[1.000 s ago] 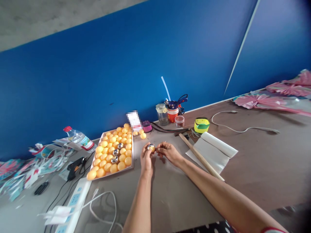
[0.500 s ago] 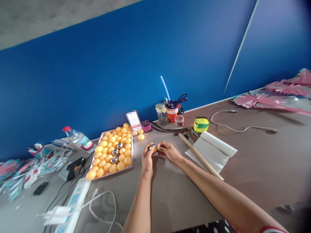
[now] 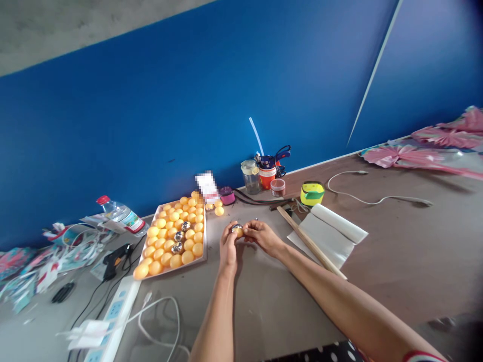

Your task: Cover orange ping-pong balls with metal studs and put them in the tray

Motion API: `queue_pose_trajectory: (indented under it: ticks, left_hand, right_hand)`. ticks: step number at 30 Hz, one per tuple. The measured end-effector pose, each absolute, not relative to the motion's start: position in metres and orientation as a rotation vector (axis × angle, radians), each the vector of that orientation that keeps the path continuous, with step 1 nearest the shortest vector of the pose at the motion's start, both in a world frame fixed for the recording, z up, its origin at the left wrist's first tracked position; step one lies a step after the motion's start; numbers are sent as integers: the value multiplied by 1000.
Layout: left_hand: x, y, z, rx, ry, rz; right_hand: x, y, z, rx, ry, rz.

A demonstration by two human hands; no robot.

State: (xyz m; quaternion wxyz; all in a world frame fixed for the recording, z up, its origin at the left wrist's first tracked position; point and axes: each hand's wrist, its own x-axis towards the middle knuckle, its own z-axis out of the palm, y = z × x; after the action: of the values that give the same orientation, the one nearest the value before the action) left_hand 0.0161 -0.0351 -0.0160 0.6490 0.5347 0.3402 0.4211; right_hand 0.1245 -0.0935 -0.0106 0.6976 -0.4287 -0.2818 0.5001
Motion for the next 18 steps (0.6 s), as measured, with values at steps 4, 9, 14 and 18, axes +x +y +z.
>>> queue_pose_trajectory:
  ticks: [4, 9, 14, 18]
  left_hand:
    - [16, -37, -15, 1257, 759, 951]
    - [15, -39, -14, 1333, 767, 929]
    - [15, -41, -12, 1372, 784, 939]
    - [15, -42, -8, 1396, 808, 906]
  right_hand:
    - [125, -94, -11, -955, -632, 1113]
    - [125, -94, -15, -950, -626, 1099]
    - [123, -93, -17, -966, -622, 1081]
    - [122, -93, -17, -982, -636, 1087]
